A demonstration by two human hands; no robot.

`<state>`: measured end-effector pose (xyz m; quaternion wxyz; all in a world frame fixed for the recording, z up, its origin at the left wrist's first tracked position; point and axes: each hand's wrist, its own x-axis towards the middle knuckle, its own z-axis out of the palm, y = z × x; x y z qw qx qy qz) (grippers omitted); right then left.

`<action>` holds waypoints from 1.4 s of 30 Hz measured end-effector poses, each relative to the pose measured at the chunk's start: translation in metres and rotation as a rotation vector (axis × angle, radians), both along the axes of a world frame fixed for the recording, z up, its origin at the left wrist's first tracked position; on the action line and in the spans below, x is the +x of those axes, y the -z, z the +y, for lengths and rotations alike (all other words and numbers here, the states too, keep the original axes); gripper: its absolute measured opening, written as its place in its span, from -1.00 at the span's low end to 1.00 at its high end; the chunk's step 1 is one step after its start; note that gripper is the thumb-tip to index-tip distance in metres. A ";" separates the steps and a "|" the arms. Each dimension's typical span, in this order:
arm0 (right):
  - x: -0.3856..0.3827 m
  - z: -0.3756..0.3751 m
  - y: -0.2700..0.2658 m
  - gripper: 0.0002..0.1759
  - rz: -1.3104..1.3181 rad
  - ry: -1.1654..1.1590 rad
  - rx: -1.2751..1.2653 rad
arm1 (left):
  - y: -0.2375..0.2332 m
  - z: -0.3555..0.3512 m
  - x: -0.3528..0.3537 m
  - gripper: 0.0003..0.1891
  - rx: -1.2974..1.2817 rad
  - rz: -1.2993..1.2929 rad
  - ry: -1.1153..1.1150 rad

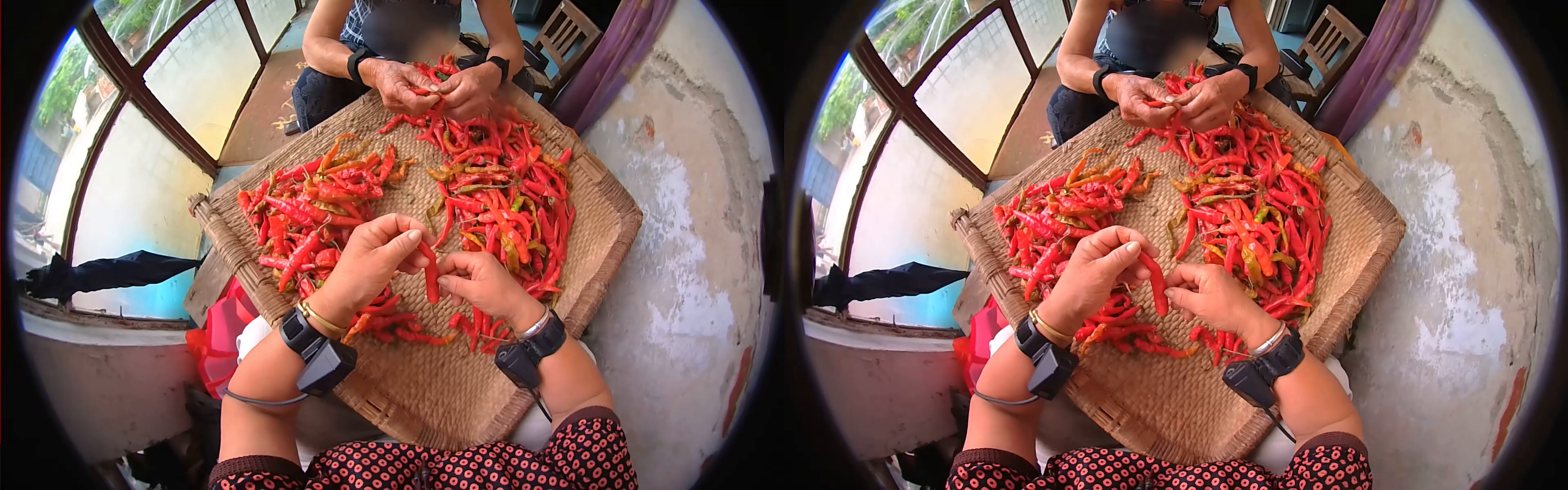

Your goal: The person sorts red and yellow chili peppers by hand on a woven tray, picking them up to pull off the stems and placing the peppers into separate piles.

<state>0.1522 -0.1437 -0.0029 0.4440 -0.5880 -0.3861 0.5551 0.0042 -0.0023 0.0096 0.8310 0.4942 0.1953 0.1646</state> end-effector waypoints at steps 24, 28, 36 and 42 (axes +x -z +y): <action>0.004 0.002 0.001 -0.67 -0.135 0.309 0.131 | -0.015 0.049 -0.057 -0.38 1.623 0.965 -0.055; 0.001 0.003 0.006 -0.73 -0.226 0.260 0.125 | -0.010 0.039 -0.051 -0.46 1.599 0.847 0.031; 0.001 0.003 0.008 -0.74 -0.308 0.187 0.073 | 0.013 0.019 -0.030 -0.66 1.574 0.607 0.219; -0.001 0.001 0.011 -0.74 -0.387 0.155 0.091 | 0.007 0.001 -0.019 -0.70 1.547 0.384 0.352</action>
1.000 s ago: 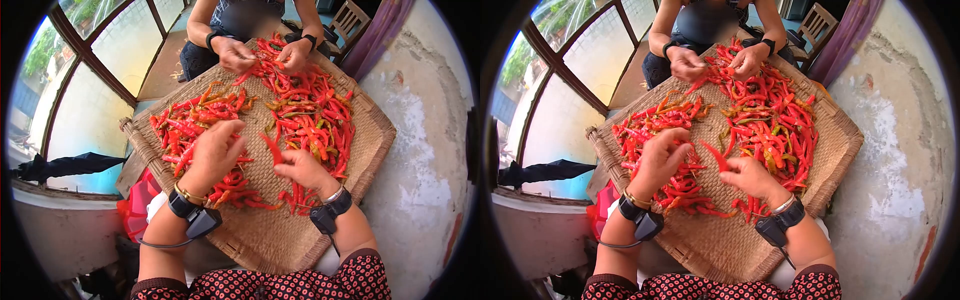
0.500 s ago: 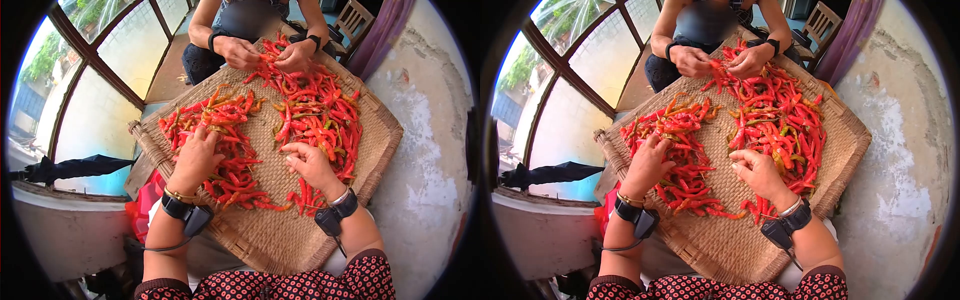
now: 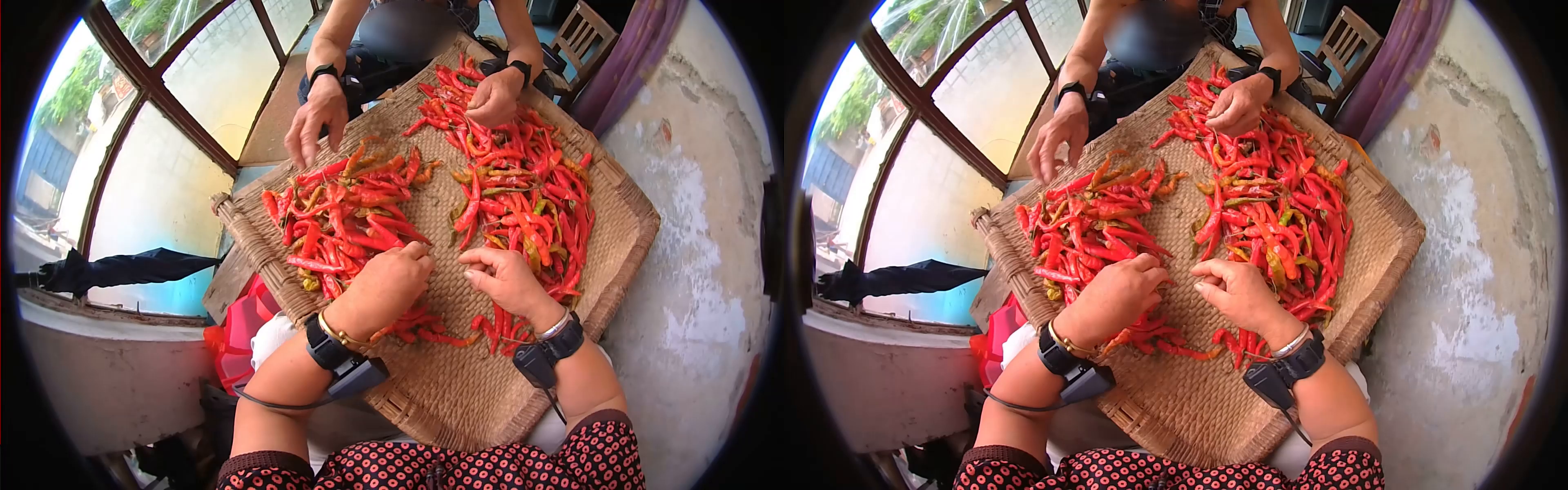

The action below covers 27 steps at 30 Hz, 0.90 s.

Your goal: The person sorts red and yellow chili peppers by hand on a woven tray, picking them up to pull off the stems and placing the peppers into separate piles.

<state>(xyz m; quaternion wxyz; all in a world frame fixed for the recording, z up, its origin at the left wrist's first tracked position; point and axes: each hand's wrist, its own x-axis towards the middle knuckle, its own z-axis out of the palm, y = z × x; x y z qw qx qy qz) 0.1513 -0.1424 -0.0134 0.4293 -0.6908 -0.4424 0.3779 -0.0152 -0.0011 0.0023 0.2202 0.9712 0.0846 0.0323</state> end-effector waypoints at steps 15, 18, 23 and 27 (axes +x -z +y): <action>-0.007 0.002 -0.012 -0.61 0.045 -0.134 0.121 | -0.013 -0.035 0.013 -0.63 -0.297 -0.458 0.029; -0.007 -0.001 -0.009 -0.59 0.132 -0.144 0.177 | -0.010 -0.042 0.013 -0.58 -0.290 -0.369 -0.007; -0.003 0.002 0.002 -0.61 0.052 -0.104 0.173 | -0.011 -0.039 0.017 -0.55 -0.252 -0.317 0.035; 0.001 0.000 -0.008 -0.63 0.171 -0.042 0.036 | -0.019 -0.032 0.017 -0.51 -0.177 -0.387 -0.182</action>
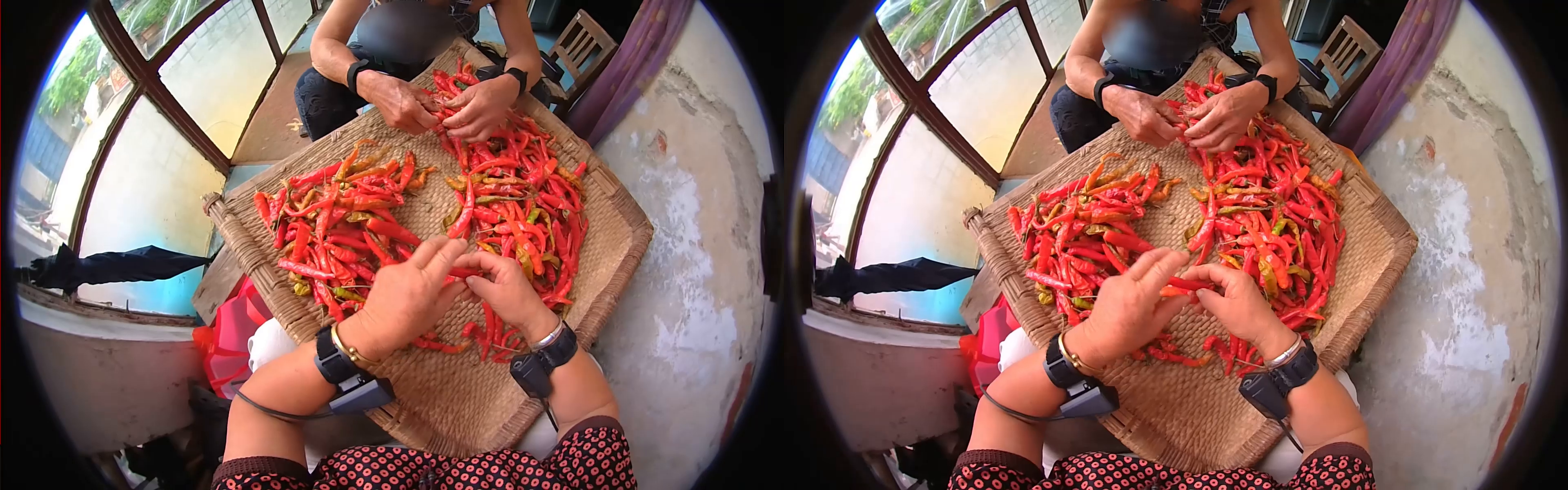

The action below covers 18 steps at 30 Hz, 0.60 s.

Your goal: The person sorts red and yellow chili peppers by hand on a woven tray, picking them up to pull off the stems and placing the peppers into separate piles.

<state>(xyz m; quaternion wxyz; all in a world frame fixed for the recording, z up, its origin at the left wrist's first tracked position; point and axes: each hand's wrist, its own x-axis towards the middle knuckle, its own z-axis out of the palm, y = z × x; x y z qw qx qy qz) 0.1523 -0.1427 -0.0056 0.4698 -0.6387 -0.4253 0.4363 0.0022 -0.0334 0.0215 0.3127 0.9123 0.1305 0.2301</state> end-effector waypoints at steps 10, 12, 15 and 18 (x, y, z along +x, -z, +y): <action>0.000 -0.002 -0.014 -0.67 0.210 0.069 -0.103 | 0.013 0.038 0.003 -0.76 0.060 0.194 -0.094; 0.004 -0.003 -0.012 -0.72 0.122 0.088 -0.154 | 0.013 0.041 0.004 -0.73 0.130 0.260 -0.134; 0.010 -0.004 -0.012 -0.78 0.233 0.141 -0.117 | 0.027 0.051 0.002 -0.76 0.336 0.412 -0.137; 0.014 -0.007 -0.019 -0.82 0.323 0.170 -0.019 | 0.036 0.053 0.001 -0.83 0.402 0.622 -0.144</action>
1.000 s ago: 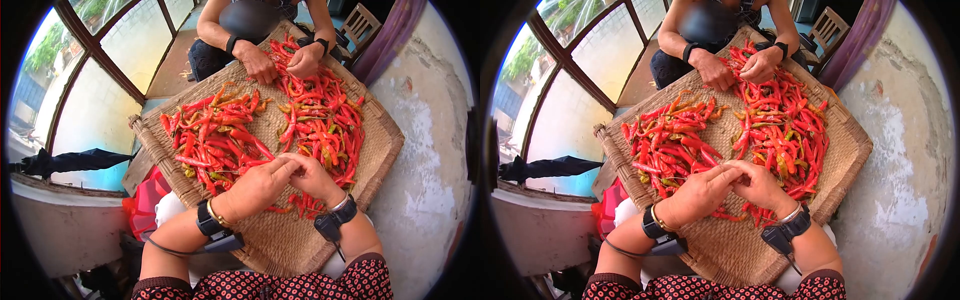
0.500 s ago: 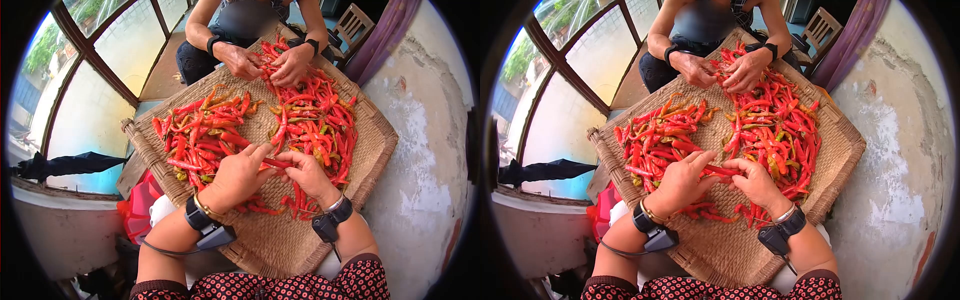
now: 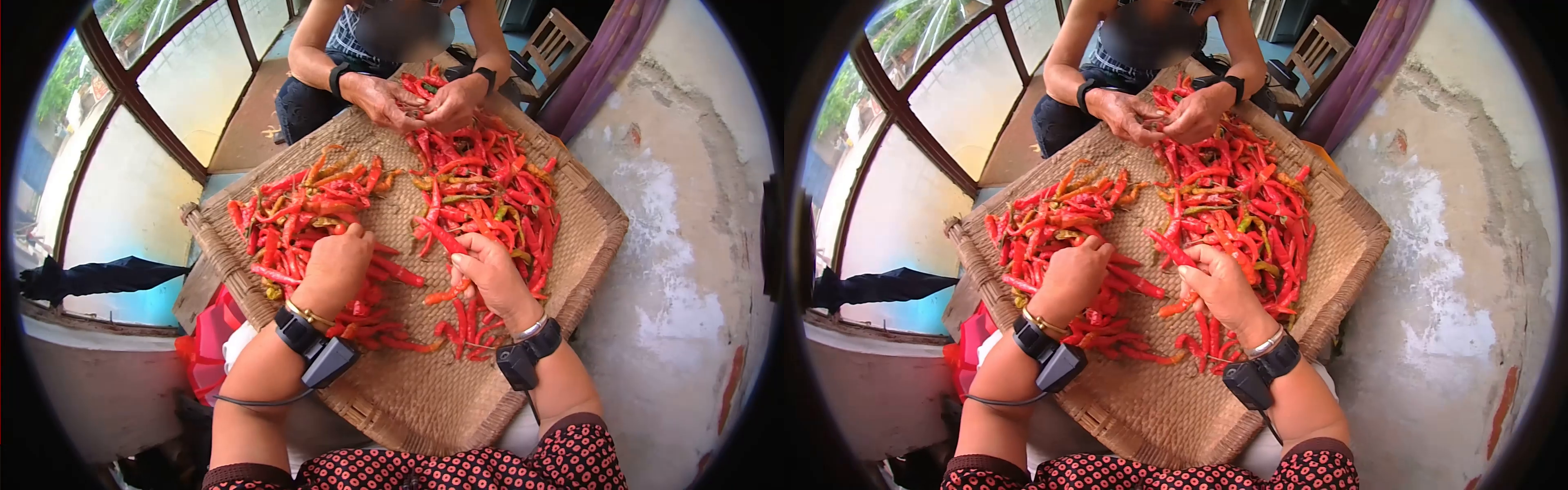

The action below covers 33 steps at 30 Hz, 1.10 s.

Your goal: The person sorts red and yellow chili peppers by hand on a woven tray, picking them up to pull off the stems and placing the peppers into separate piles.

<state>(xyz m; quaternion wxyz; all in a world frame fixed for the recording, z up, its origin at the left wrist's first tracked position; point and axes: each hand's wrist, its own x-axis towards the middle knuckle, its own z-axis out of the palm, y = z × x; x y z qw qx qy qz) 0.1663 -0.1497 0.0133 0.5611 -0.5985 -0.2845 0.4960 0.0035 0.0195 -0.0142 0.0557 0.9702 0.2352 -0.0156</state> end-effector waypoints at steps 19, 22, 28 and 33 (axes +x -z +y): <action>0.016 -0.004 0.006 -0.83 -0.397 -0.613 0.157 | -0.004 -0.003 -0.002 -0.91 0.115 0.074 -0.058; 0.013 -0.003 0.005 -0.83 -0.301 -0.620 0.201 | -0.013 -0.003 -0.001 -0.91 0.129 0.042 -0.042; 0.001 0.001 -0.001 -0.84 -0.169 -0.410 -0.220 | -0.030 -0.008 -0.002 -0.91 0.012 -0.469 -0.039; 0.011 0.006 0.000 -0.64 -0.036 -0.137 0.035 | -0.029 -0.008 -0.002 -0.87 -0.499 -0.679 -0.109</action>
